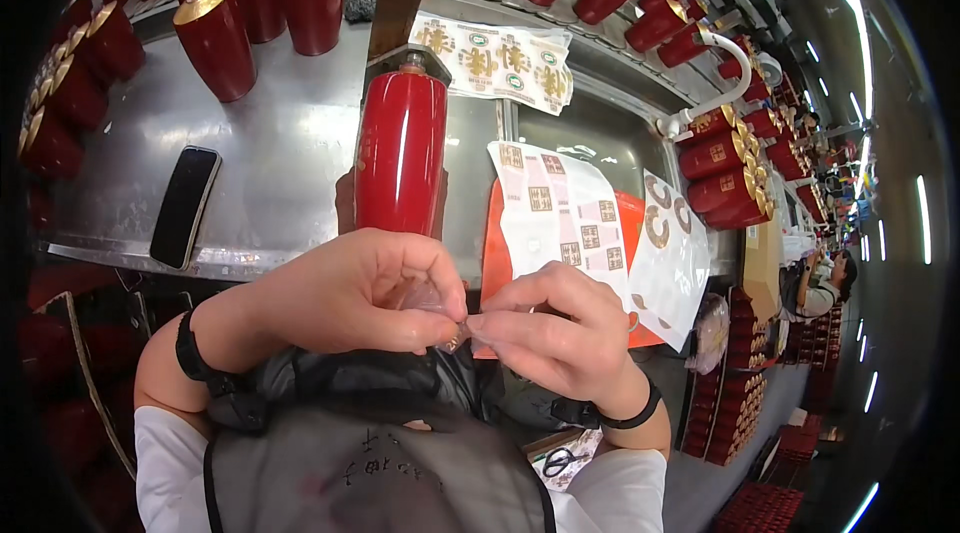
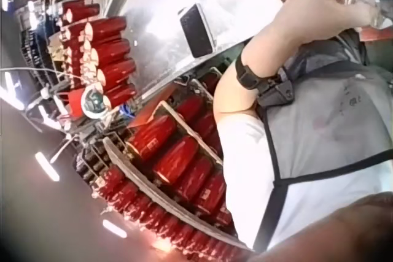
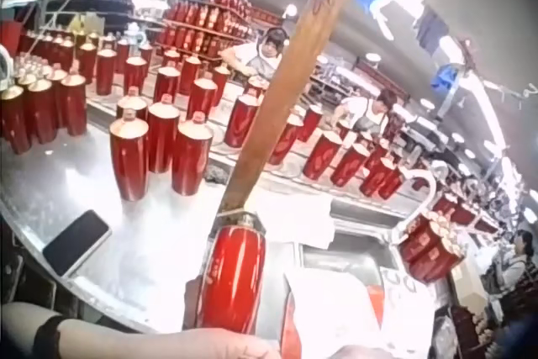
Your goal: Applying gold-colored decorative labels and seals to the tops of red liquor bottles and wiping them clean.
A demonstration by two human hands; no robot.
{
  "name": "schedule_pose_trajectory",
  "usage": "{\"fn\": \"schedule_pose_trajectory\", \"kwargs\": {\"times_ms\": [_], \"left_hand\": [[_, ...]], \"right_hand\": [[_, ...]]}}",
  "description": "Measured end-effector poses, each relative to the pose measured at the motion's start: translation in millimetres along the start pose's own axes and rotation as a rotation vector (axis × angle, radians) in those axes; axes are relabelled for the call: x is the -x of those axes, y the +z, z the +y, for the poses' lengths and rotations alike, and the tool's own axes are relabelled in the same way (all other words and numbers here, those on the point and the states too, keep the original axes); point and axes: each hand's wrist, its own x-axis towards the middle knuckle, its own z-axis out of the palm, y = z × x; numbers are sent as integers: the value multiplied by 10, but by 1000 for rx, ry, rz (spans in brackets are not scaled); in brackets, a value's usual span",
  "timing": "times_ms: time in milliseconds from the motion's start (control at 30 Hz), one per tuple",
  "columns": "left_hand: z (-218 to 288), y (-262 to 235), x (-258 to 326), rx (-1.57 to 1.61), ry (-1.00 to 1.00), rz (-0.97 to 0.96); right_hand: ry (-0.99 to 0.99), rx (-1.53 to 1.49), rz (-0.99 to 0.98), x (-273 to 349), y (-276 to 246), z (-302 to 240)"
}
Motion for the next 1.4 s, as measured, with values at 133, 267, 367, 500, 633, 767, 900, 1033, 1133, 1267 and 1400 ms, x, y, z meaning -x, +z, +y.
{"fn": "schedule_pose_trajectory", "kwargs": {"times_ms": [133, 267, 367, 500, 633, 767, 900, 1033, 1133, 1267, 1400], "left_hand": [[-10, 26, -31, -34, 6, 16], [69, 39, -17, 60, -34, 33], [10, 38, -1, 95, -7, 38], [112, 45, 20, -20, -14, 55], [143, -8, 79, -188, 6, 132], [184, -22, 126, -51, 24, 231], [239, -52, 140, -9, 54, 297], [220, -128, 212, -47, 32, 358], [195, -172, 244, -80, 6, 408], [191, -209, 229, -149, 38, 448], [278, -215, 134, -87, 49, 448]], "right_hand": [[78, -22, 30, -5, 35, -39], [132, -50, 15, -41, 42, -57], [194, -134, 33, -61, 64, -57], [335, -284, 102, -39, 42, -19], [675, -263, 289, -50, -133, 286], [799, 60, 351, 54, -563, 1356], [772, 534, 424, 344, -782, 2114], [424, 973, 291, 502, -550, 2402], [512, 860, 24, 712, -319, 2340], [933, 409, -263, 767, -322, 2144], [815, 426, -73, 697, -591, 1859]]}}
